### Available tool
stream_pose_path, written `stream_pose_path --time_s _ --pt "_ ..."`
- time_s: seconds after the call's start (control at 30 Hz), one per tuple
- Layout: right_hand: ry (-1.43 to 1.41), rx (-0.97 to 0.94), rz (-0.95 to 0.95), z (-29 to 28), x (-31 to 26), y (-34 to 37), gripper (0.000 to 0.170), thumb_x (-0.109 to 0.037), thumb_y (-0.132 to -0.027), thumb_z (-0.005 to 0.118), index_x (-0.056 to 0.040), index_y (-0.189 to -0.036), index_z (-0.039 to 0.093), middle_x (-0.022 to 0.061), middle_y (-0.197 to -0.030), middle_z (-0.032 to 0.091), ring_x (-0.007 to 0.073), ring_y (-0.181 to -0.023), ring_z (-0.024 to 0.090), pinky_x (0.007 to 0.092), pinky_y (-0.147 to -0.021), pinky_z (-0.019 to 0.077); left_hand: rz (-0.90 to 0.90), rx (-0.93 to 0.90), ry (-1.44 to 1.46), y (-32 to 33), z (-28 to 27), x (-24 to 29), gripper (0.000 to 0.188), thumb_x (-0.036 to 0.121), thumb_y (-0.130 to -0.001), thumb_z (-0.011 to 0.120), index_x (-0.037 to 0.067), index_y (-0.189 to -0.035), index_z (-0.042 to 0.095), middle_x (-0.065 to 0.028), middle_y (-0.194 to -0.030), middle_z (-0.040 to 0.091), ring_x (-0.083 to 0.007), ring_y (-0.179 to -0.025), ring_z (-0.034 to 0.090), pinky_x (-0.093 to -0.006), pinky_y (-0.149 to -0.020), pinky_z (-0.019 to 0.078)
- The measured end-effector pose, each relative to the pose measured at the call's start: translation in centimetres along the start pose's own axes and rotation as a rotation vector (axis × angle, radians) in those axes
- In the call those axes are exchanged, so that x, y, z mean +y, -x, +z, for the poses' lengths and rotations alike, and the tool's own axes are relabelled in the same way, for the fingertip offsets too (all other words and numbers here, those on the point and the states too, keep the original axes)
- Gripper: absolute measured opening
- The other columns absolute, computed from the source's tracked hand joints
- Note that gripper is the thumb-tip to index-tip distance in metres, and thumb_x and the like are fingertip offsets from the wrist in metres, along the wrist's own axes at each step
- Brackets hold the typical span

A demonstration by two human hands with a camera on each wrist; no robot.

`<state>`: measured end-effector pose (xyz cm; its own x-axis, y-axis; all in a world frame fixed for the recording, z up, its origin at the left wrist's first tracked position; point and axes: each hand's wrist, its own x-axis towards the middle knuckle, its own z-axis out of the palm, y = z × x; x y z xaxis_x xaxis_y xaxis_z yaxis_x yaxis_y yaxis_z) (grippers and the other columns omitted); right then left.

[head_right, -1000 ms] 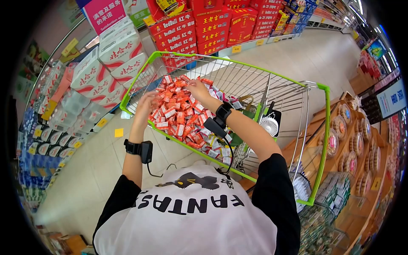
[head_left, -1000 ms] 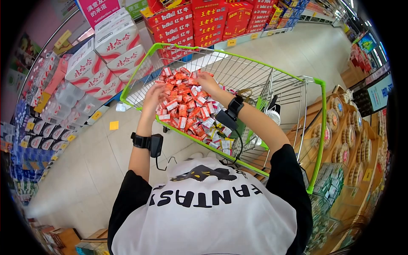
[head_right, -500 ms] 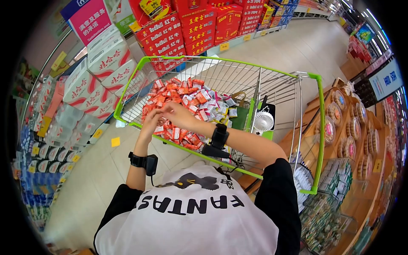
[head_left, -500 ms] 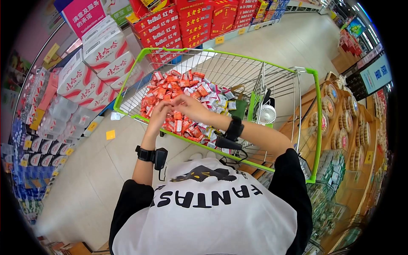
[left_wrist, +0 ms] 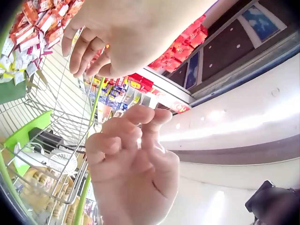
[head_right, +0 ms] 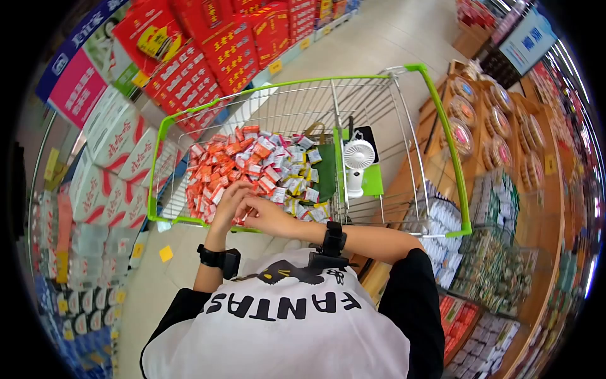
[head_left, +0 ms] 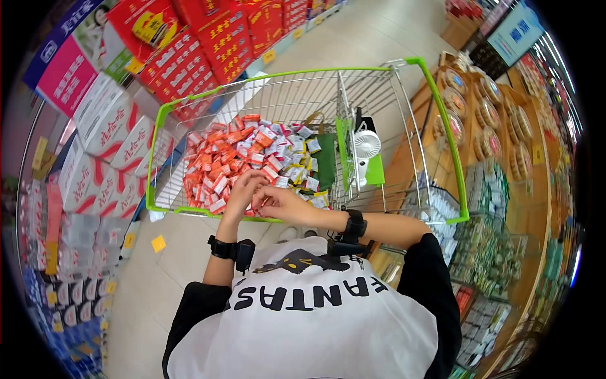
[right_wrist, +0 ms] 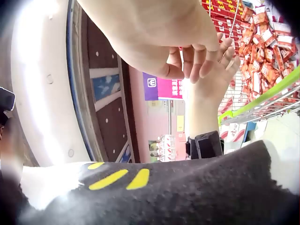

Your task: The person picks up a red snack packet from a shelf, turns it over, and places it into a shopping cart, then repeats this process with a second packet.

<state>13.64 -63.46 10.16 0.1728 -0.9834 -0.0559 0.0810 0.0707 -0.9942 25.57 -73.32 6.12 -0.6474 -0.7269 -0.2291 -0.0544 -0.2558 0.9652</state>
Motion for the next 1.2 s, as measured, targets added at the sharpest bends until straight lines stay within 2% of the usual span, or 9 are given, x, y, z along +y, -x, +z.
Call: stream_pose_path --time_s 0.03,0.23,0.33,0.57,0.7,0.77,0.87,0.97,1.2 --pt "0.048 0.009 -0.046 -0.2 0.2 0.3 0.015 -0.002 -0.075 0.051 -0.0039 -0.090 0.051 0.0023 -0.085 0.055 0.0077 -0.073 0.051 0.0219 -0.067 0.0437 -0.019 -0.045 0.006 -0.4 0.5 0.2 0.020 0.014 -0.080 0.047 0.001 -0.094 0.053 -0.0061 -0.082 0.057 -0.0120 -0.074 0.054 -0.0237 -0.066 0.0429" --pt "0.032 0.140 0.062 -0.8 1.3 3.5 0.020 0.001 -0.072 0.051 -0.0046 -0.091 0.052 0.0021 -0.087 0.056 0.0070 -0.074 0.051 0.0211 -0.067 0.0425 0.006 -0.226 -0.077 -3.2 3.2 0.8 0.016 0.011 -0.081 0.046 0.001 -0.091 0.052 -0.0061 -0.082 0.056 -0.0112 -0.075 0.053 -0.0237 -0.067 0.0420" --pt "-0.079 0.241 0.078 -0.1 2.3 4.5 0.018 0.002 -0.070 0.050 -0.0016 -0.087 0.053 0.0055 -0.083 0.057 0.0114 -0.077 0.055 0.0239 -0.067 0.0451 0.021 -0.295 -0.111 -3.9 4.4 0.8 0.018 0.014 -0.082 0.045 0.003 -0.094 0.053 -0.0040 -0.080 0.058 -0.0084 -0.070 0.052 -0.0224 -0.064 0.0420" --pt "-0.190 0.400 0.056 2.3 5.3 5.7 0.019 0.002 -0.070 0.049 -0.0014 -0.088 0.052 0.0056 -0.085 0.056 0.0104 -0.071 0.053 0.0232 -0.066 0.0442 -0.002 -0.486 -0.131 -3.0 5.7 -0.8 0.019 0.013 -0.082 0.045 0.001 -0.095 0.051 -0.0068 -0.083 0.057 -0.0111 -0.074 0.052 -0.0234 -0.067 0.0414" --pt "-0.297 0.427 0.118 4.0 6.7 6.6 0.019 0.000 -0.071 0.049 -0.0019 -0.090 0.051 0.0041 -0.080 0.053 0.0097 -0.069 0.052 0.0220 -0.062 0.0423 -0.036 -0.560 -0.174 -2.0 5.7 -2.0 0.017 0.010 -0.082 0.044 0.000 -0.092 0.053 -0.0056 -0.080 0.057 -0.0112 -0.072 0.053 -0.0230 -0.066 0.0425" --pt "-0.297 0.451 0.151 4.8 7.6 6.9 0.019 0.002 -0.073 0.047 -0.0016 -0.092 0.051 0.0038 -0.086 0.054 0.0081 -0.070 0.052 0.0232 -0.068 0.0433 -0.038 -0.599 -0.172 -1.6 5.6 -2.4 0.017 0.008 -0.080 0.044 0.001 -0.094 0.052 -0.0056 -0.082 0.056 -0.0110 -0.075 0.053 -0.0231 -0.068 0.0425" --pt "-0.298 0.438 0.181 5.5 8.0 7.2 0.020 0.002 -0.073 0.047 -0.0014 -0.093 0.051 0.0041 -0.085 0.054 0.0083 -0.071 0.052 0.0230 -0.068 0.0433 0.010 -0.616 -0.164 -1.1 5.5 -2.3 0.024 -0.002 -0.072 0.046 0.000 -0.096 0.051 -0.0060 -0.083 0.056 -0.0104 -0.075 0.051 -0.0220 -0.068 0.0420" --pt "-0.264 0.449 0.160 5.8 7.6 7.3 0.021 0.002 -0.073 0.048 -0.0009 -0.093 0.051 0.0043 -0.085 0.055 0.0084 -0.071 0.052 0.0228 -0.068 0.0432 -0.011 -0.658 -0.183 -1.1 5.5 -1.6 0.024 -0.004 -0.073 0.046 0.001 -0.097 0.050 -0.0051 -0.086 0.054 -0.0111 -0.081 0.052 -0.0229 -0.070 0.0430" --pt "-0.242 0.486 0.073 5.7 6.1 8.3 0.020 0.002 -0.073 0.049 -0.0005 -0.092 0.052 0.0038 -0.084 0.055 0.0081 -0.071 0.052 0.0225 -0.068 0.0431 0.036 -0.716 -0.147 -0.6 7.2 0.1 0.028 -0.006 -0.071 0.046 0.001 -0.098 0.050 -0.0045 -0.084 0.054 -0.0103 -0.076 0.052 -0.0218 -0.068 0.0421"
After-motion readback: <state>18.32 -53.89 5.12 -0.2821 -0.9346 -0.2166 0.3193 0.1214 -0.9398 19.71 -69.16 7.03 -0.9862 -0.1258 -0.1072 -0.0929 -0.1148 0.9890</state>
